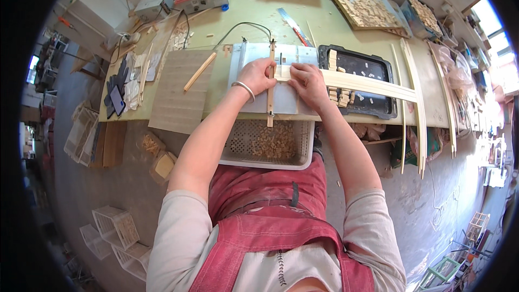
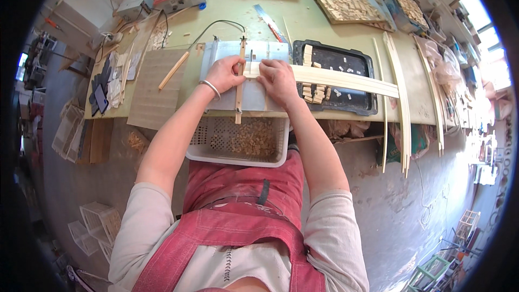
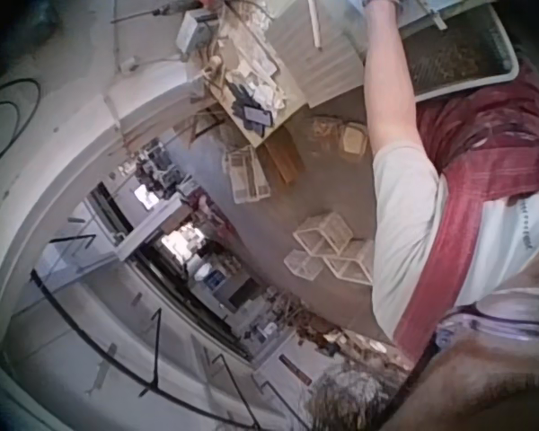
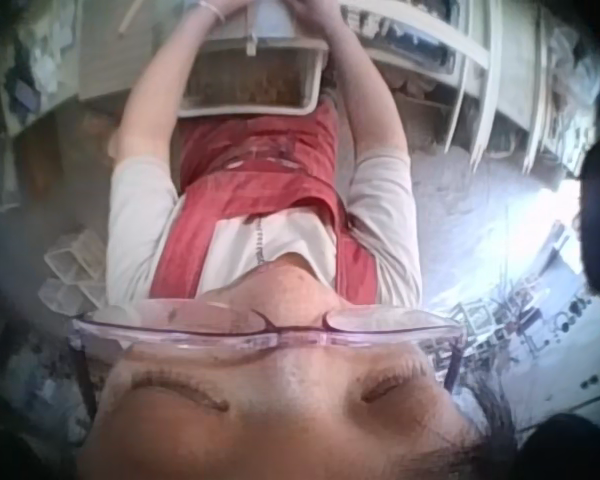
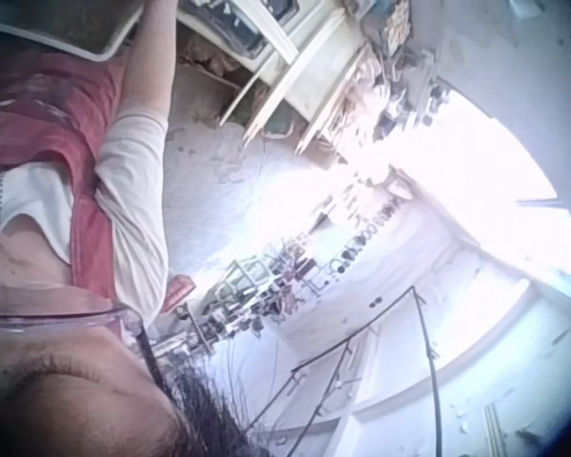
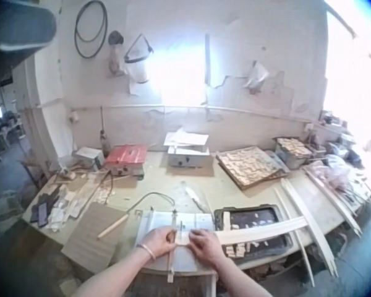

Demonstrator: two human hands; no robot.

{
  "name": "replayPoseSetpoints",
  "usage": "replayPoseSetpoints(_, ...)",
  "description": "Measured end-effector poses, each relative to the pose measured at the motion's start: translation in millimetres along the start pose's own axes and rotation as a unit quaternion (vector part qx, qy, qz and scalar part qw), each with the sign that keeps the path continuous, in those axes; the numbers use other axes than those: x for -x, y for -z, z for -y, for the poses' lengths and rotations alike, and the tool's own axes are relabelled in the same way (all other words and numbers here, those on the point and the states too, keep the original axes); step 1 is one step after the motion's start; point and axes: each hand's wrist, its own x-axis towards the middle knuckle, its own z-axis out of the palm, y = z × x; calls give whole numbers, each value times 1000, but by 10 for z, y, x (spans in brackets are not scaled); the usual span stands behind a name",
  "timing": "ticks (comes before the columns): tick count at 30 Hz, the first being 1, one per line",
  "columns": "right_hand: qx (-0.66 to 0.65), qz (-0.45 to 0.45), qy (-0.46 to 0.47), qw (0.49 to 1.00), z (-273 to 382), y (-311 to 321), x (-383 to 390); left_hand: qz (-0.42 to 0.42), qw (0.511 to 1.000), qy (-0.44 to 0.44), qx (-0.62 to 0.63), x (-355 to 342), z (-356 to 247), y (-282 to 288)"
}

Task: The person uses a table saw to cut a long wooden stick into small pieces. They feed the stick through the saw blade, collect the cut pieces, and place them into a white basket. The person repeats this process with multiple sticks.

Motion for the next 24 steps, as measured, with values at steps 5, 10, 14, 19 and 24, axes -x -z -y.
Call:
replayPoseSetpoints(5,4,-1,1,1000,-41,-24,-80,-7,1000,11,-21,-72,3,18)
replayPoseSetpoints(10,3,-10,2,1000,-96,-30,-116,36,996,36,-75,-66,-96,76)
replayPoseSetpoints(14,3,-10,2,1000,-66,-5,-11,103,982,-1,-160,188,-251,207)
replayPoseSetpoints(19,-1,-8,25,1000,114,59,387,178,984,-18,6,498,-177,258)
replayPoseSetpoints(24,-5,-10,52,999,408,37,734,79,996,-48,21,646,-150,139)
